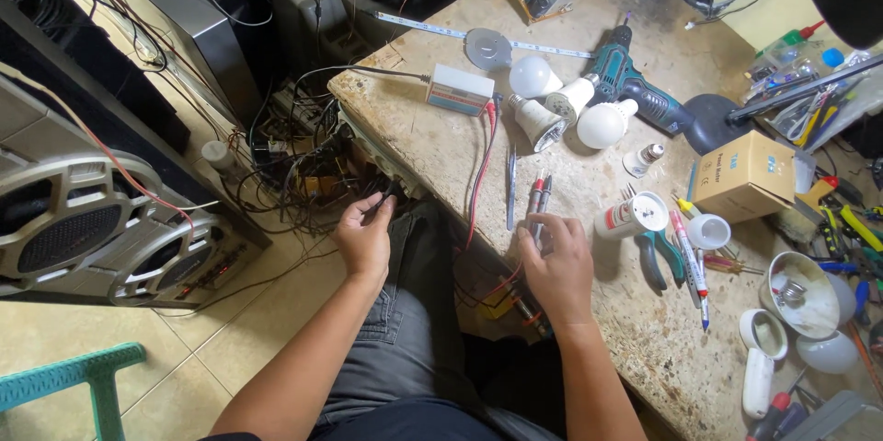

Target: Testing and inspecting LED light bulbs using a multimeter and magnifying glass at a repair bench

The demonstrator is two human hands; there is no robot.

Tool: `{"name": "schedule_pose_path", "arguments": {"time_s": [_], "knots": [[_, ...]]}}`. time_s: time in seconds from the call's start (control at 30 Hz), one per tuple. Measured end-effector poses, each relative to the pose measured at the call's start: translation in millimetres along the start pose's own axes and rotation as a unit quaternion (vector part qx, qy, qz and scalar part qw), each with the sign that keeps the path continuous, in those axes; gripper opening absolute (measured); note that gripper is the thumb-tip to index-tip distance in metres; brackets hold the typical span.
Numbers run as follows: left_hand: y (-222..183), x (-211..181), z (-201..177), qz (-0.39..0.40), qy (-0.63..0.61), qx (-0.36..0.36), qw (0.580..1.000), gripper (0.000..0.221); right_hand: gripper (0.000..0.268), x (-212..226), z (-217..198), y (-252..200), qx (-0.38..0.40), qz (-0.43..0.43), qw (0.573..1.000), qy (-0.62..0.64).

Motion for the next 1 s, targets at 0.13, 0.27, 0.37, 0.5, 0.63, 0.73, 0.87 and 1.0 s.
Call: {"name": "schedule_pose_path", "arguments": {"time_s": [0.13, 0.27, 0.37, 0.5, 0.63, 0.73, 0.87, 1.0], "knots": [[1.4, 20.7, 8.1, -0.010, 0.010, -0.023, 1.000, 0.027, 0.029, -0.5, 1.5, -0.4, -0.007, -0.010, 1.000, -0.004], [8.2, 18.0, 11.9, 0.010, 0.042, -0.023, 0.999, 0.026, 0.024, 1.1, -1.2, 0.3, -0.018, 0.002, 1.000, -0.001], [11.4, 18.7, 13.8, 0.018, 0.057, -0.018, 0.998, 0.025, 0.023, 6.0, -5.5, -0.1, -0.027, -0.009, 1.000, 0.004], [10.8, 27.9, 15.6, 0.048, 0.059, -0.031, 0.997, 0.022, 0.020, 1.4, -2.1, -0.8, -0.032, -0.020, 0.999, 0.017], [14.5, 40.1, 16.6, 0.066, 0.058, -0.033, 0.996, 0.022, 0.017, -3.3, -3.1, -2.7, -0.043, -0.028, 0.998, 0.021], [18.6, 31.0, 14.3, 0.071, 0.078, -0.013, 0.994, 0.019, 0.014, -3.3, -4.9, -2.7, -0.056, -0.018, 0.998, 0.028], [18.5, 22.6, 17.6, 0.062, 0.100, -0.005, 0.993, 0.021, 0.013, -5.6, -7.4, -2.0, -0.073, -0.020, 0.997, 0.030], [19.6, 39.4, 19.0, 0.035, 0.021, 0.000, 0.999, 0.025, 0.013, -13.0, -4.2, 0.4, -0.079, -0.012, 0.996, 0.038]]}}
Point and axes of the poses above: each hand's wrist, its own y-axis towards the middle knuckle, its own z-axis out of the palm, x = y × z, the point moved 7 cm from there along y, towards the middle knuckle, and after that the axes turned 7 degrees about -x, right-handed, at the moved point
